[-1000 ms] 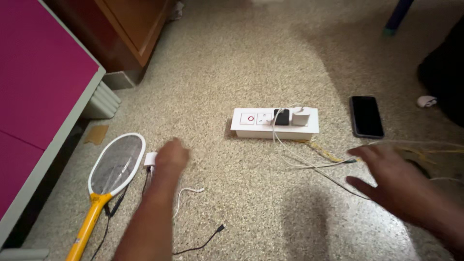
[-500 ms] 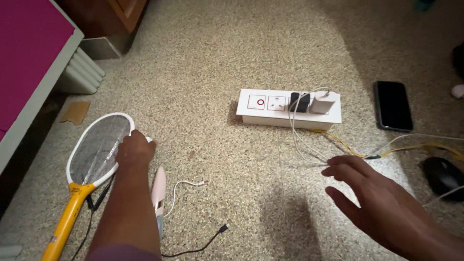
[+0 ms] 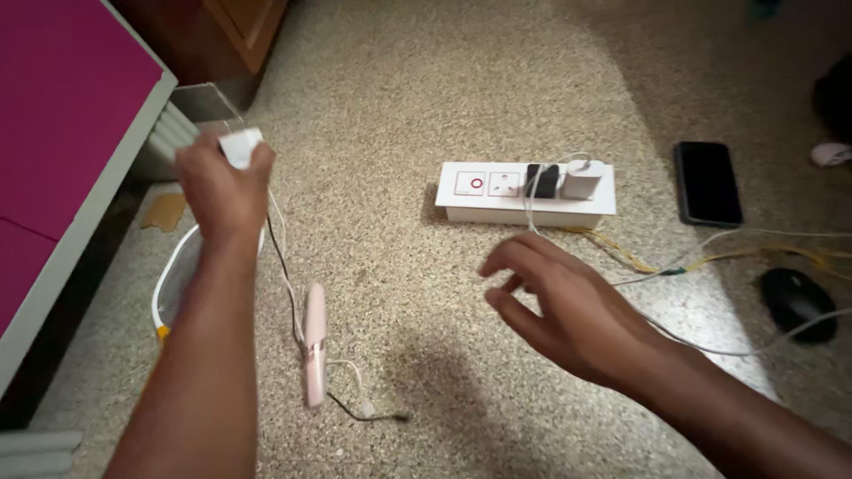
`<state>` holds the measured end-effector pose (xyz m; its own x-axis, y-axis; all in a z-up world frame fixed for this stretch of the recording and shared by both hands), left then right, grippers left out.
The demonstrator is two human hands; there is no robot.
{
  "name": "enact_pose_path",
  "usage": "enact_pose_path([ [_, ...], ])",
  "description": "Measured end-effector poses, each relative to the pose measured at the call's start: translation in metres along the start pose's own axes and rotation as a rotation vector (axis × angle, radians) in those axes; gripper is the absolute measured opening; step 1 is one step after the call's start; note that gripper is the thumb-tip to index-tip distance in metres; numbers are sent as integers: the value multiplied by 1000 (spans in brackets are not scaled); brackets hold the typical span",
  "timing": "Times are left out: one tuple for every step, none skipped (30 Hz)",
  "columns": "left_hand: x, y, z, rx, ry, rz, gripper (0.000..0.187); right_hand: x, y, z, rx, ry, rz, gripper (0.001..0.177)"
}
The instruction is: The person plugs multiple phone chargers into a white power strip on the floor. They connect a white charger, a black charger, and another white charger, arranging the cables as they work.
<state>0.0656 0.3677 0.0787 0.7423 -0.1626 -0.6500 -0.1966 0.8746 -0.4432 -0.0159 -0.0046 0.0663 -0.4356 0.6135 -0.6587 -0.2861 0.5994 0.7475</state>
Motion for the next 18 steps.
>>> enact_pose_path([
  [-14,-15,1,-55,15,-79,43,-2,8,-1,-37,-1,19,28],
  [-28,-27,2,-118,43,-135,39,-5,15,-2,-52,-8,30,29],
  [-41,-38,2,-180,72,-191,36,-7,22,-4,-68,-15,40,29],
  [-50,-49,-2,-246,102,-250,32,-10,26,-6,-81,-21,46,30],
  [-58,-61,-4,-262,125,-398,33,-12,27,-9,-67,-22,55,31],
  [-65,-70,-7,-279,149,-546,35,-13,27,-12,-51,-21,62,32],
  [-70,-79,-11,-295,173,-695,38,-15,26,-14,-36,-21,70,33],
  [-72,-86,-16,-335,194,-827,41,-16,26,-17,-39,-33,87,33],
  [-73,-92,-23,-375,215,-959,45,-17,25,-19,-43,-45,103,34],
  [-74,-97,-28,-413,236,-1089,49,-19,23,-20,-48,-58,121,34],
  [-76,-97,-33,-501,221,-1090,52,-19,21,-21,-38,-51,174,34],
  [-78,-95,-40,-588,207,-1086,55,-18,18,-22,-28,-43,231,34],
  [-79,-92,-47,-676,192,-1080,58,-17,15,-23,-18,-34,287,34],
  [-81,-93,-50,-707,161,-1137,59,-18,12,-25,-12,-39,311,32],
  [-83,-93,-54,-738,129,-1195,60,-18,9,-27,-6,-43,334,31],
  [-84,-91,-56,-771,97,-1252,62,-19,5,-28,1,-46,356,29],
  [-87,-91,-57,-763,101,-1307,63,-17,-4,-28,100,-24,342,28],
  [-89,-91,-58,-756,104,-1359,64,-13,-13,-31,200,-1,330,28],
])
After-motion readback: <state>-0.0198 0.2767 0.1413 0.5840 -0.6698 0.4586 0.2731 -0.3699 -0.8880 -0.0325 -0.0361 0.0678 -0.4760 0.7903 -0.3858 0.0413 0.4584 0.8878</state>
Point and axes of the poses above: each hand's wrist, its own z-axis towards the middle knuckle, its own x-axis out of the palm, y = z × x, the point moved 6 cm from there along z, towards the middle knuckle, and after that the axes turned 6 degrees about z, right-handed, at the moved point
